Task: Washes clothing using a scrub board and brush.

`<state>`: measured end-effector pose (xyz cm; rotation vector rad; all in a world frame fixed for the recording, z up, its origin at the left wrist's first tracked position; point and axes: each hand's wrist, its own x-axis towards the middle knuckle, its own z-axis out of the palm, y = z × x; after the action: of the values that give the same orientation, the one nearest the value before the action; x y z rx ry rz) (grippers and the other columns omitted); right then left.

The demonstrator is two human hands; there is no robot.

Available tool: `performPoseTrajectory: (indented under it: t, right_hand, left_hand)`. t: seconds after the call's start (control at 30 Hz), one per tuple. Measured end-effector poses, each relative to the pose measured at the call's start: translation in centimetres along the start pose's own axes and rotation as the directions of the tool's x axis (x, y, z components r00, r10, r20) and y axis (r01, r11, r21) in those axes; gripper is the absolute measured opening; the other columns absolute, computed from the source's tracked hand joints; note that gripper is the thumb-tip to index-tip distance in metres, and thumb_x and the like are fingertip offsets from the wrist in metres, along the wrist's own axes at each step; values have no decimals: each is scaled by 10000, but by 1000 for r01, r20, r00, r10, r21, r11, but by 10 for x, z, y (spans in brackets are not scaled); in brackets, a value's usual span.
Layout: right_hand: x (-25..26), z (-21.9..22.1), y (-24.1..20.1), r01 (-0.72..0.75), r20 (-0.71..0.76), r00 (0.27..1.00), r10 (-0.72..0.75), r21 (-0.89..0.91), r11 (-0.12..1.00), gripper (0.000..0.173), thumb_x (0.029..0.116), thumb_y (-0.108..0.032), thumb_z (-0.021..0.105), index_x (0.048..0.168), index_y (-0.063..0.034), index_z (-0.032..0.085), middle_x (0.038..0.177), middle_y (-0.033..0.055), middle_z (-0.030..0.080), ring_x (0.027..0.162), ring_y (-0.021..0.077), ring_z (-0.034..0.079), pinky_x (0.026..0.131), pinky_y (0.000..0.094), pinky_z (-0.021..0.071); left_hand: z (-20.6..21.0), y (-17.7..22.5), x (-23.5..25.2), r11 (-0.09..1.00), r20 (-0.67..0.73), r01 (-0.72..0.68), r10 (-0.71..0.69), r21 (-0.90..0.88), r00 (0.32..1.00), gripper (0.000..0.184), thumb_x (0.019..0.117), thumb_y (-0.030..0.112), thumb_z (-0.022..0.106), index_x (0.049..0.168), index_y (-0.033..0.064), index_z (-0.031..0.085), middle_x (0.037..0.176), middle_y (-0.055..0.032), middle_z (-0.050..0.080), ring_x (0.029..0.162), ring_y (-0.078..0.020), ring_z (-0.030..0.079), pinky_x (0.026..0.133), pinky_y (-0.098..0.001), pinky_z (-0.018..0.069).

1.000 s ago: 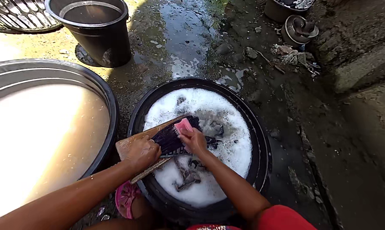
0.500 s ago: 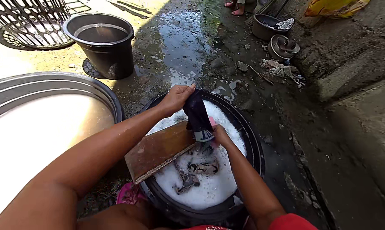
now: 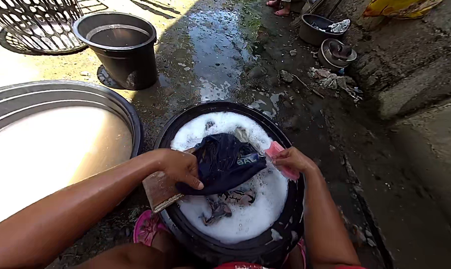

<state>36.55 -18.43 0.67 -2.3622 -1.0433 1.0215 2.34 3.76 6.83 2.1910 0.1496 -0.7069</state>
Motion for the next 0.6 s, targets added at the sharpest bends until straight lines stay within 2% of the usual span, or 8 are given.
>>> performPoseTrajectory:
  t: [0.07, 0.1, 0.2, 0.3, 0.37, 0.4, 0.5, 0.6]
  right_hand:
    - [19, 31, 16, -98, -61, 993, 97, -4, 995, 384, 934, -144, 752, 1269, 32, 683, 1227, 248, 685, 1149, 337, 646, 1034, 508, 464]
    - [28, 49, 23, -131, -137, 982, 128, -14, 991, 405, 959, -193, 730, 1302, 14, 674, 1283, 254, 667, 1235, 384, 613, 1083, 555, 427]
    - [39, 101, 35, -260, -333, 915, 227, -59, 964, 381, 1027, -265, 620, 1337, -50, 671, 1356, 279, 614, 1269, 451, 579, 1047, 626, 436]
    - [41, 144, 50, -298, -518, 809, 278, 47, 953, 329, 1054, -106, 511, 1323, 27, 645, 1443, 325, 520, 1297, 480, 551, 1057, 610, 440]
    - [41, 159, 59, -142, -589, 748, 305, 306, 941, 385, 1069, -10, 395, 1392, 167, 507, 1451, 374, 492, 1369, 486, 485, 1158, 537, 347]
    - [37, 158, 57, -165, -537, 766, 354, 368, 915, 390, 1079, -3, 393, 1408, 198, 449, 1447, 395, 478, 1385, 471, 465, 1172, 492, 325]
    - [17, 146, 38, -443, -292, 844, 451, 95, 891, 507, 1081, -148, 483, 1515, 91, 374, 1558, 292, 410, 1479, 371, 382, 1219, 458, 303]
    - [37, 146, 20, -188, -624, 764, 165, 29, 982, 377, 1041, -184, 549, 1351, 10, 641, 1432, 296, 559, 1323, 463, 545, 1084, 602, 421]
  left_hand:
    - [9, -7, 22, 983, -111, 185, -182, 18, 977, 456, 1054, 324, 595, 1107, -119, 689, 1000, -283, 684, 963, -381, 650, 924, -593, 477]
    - [11, -15, 34, 959, -231, 285, -276, 5, 933, 515, 1057, 365, 588, 1237, -114, 642, 1162, -330, 649, 1119, -454, 624, 1015, -628, 442]
    - [16, -44, 67, 889, -421, 457, -425, -28, 802, 672, 1016, 468, 623, 1372, -96, 541, 1369, -316, 542, 1295, -464, 537, 1084, -602, 429]
    - [20, -55, 85, 874, -425, 486, -433, 18, 795, 563, 1048, 380, 590, 1355, -90, 546, 1390, -311, 533, 1301, -459, 539, 1071, -588, 446]
    - [19, -49, 88, 876, -414, 473, -398, 93, 819, 381, 1079, 216, 512, 1290, -91, 594, 1340, -295, 577, 1254, -443, 584, 1036, -575, 472]
    - [17, -46, 88, 875, -406, 470, -389, 120, 827, 326, 1076, 143, 486, 1268, -91, 608, 1319, -288, 595, 1239, -439, 600, 1023, -572, 481]
    - [19, -45, 80, 923, -462, 385, -336, 14, 821, 281, 1046, 93, 498, 1198, -91, 648, 1238, -283, 630, 1207, -431, 609, 1020, -571, 479]
    - [23, -31, 54, 946, -531, 264, -324, -188, 783, 284, 1059, 74, 447, 1213, -103, 608, 1130, -314, 650, 1126, -443, 633, 992, -579, 473]
